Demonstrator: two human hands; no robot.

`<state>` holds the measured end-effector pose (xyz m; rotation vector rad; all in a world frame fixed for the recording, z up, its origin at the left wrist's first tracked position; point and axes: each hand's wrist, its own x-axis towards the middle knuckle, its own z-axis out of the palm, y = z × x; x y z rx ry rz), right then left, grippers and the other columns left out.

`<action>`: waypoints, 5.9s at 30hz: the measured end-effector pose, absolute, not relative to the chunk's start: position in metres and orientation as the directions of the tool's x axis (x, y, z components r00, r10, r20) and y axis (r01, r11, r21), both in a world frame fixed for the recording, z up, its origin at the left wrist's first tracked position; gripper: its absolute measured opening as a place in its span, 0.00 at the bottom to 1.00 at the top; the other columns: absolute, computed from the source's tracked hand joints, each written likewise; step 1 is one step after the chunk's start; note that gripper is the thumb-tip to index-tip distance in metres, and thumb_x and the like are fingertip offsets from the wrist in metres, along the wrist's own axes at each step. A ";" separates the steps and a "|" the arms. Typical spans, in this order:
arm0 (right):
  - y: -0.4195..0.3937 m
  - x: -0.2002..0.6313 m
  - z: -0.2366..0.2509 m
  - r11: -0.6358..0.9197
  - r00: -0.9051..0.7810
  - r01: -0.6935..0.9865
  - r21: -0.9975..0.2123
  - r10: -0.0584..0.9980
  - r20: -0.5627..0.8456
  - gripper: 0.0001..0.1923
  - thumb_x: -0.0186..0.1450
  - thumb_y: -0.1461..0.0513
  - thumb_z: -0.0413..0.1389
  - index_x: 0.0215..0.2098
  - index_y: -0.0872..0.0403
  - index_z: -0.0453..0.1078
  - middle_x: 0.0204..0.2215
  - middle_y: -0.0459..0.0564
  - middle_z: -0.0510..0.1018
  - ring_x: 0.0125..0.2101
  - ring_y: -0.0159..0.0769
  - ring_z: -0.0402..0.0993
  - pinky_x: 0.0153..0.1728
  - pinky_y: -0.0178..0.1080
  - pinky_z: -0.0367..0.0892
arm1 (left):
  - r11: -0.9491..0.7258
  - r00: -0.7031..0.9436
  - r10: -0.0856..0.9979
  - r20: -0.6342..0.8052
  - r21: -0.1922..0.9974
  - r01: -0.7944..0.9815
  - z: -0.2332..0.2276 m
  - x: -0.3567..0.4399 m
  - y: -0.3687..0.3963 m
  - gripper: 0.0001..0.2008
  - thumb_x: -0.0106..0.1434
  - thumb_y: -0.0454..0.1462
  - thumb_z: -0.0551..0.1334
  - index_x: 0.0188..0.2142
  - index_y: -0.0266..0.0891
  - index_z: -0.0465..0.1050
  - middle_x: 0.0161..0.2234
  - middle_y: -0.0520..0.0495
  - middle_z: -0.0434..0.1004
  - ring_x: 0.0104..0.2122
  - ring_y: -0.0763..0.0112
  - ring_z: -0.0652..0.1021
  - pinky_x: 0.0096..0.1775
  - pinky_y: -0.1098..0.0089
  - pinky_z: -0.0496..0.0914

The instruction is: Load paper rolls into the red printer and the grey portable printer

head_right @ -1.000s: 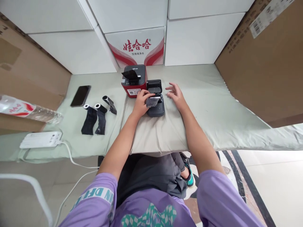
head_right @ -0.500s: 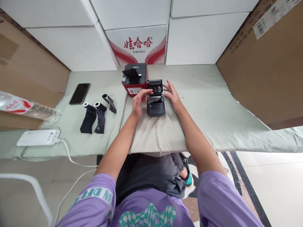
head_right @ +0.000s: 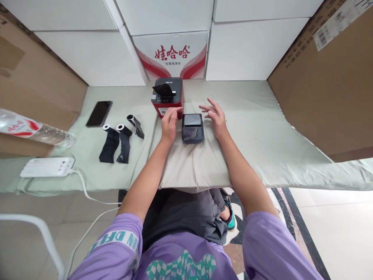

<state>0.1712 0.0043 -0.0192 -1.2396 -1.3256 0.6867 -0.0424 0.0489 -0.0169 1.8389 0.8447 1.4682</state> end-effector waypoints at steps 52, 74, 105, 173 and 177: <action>0.015 0.170 -0.037 0.087 0.001 0.023 -0.996 0.996 0.087 0.50 0.52 0.60 0.62 0.72 0.37 0.56 0.67 0.50 0.64 0.58 0.47 0.70 0.67 0.58 0.64 | 0.146 0.447 0.881 -0.156 0.988 0.056 -0.001 -0.058 0.041 0.31 0.67 0.34 0.65 0.68 0.28 0.66 0.31 0.47 0.75 0.25 0.76 0.69 0.25 0.75 0.57; 0.006 0.171 -0.027 0.079 -0.077 0.104 -0.991 0.995 0.071 0.52 0.55 0.53 0.66 0.74 0.40 0.52 0.73 0.53 0.59 0.65 0.51 0.66 0.70 0.60 0.58 | 0.108 0.461 0.876 -0.138 0.990 0.090 -0.004 -0.058 0.042 0.35 0.63 0.38 0.70 0.68 0.35 0.68 0.61 0.33 0.75 0.27 0.79 0.72 0.24 0.75 0.57; 0.002 0.152 -0.028 0.184 0.098 0.399 -0.898 0.965 0.241 0.32 0.64 0.47 0.58 0.64 0.47 0.65 0.63 0.59 0.68 0.60 0.52 0.68 0.66 0.58 0.60 | -0.239 0.276 0.952 0.131 0.882 0.406 -0.021 -0.069 0.052 0.12 0.66 0.35 0.63 0.45 0.36 0.84 0.43 0.40 0.86 0.39 0.63 0.81 0.45 0.67 0.72; 0.012 0.159 -0.039 0.132 0.181 0.415 -0.900 0.958 0.224 0.43 0.66 0.31 0.46 0.70 0.43 0.58 0.60 0.55 0.77 0.62 0.49 0.72 0.67 0.58 0.63 | -0.165 0.158 0.986 0.055 0.466 0.869 -0.005 -0.046 0.010 0.22 0.77 0.45 0.47 0.61 0.52 0.74 0.67 0.41 0.65 0.66 0.49 0.64 0.64 0.48 0.60; 0.011 0.155 -0.043 0.088 0.223 0.466 -0.881 0.951 0.213 0.47 0.67 0.30 0.41 0.77 0.41 0.46 0.59 0.54 0.78 0.60 0.49 0.73 0.68 0.59 0.61 | -0.164 0.149 0.986 0.069 0.442 0.882 -0.010 -0.046 0.012 0.23 0.77 0.44 0.45 0.62 0.53 0.73 0.67 0.42 0.64 0.68 0.53 0.62 0.68 0.48 0.55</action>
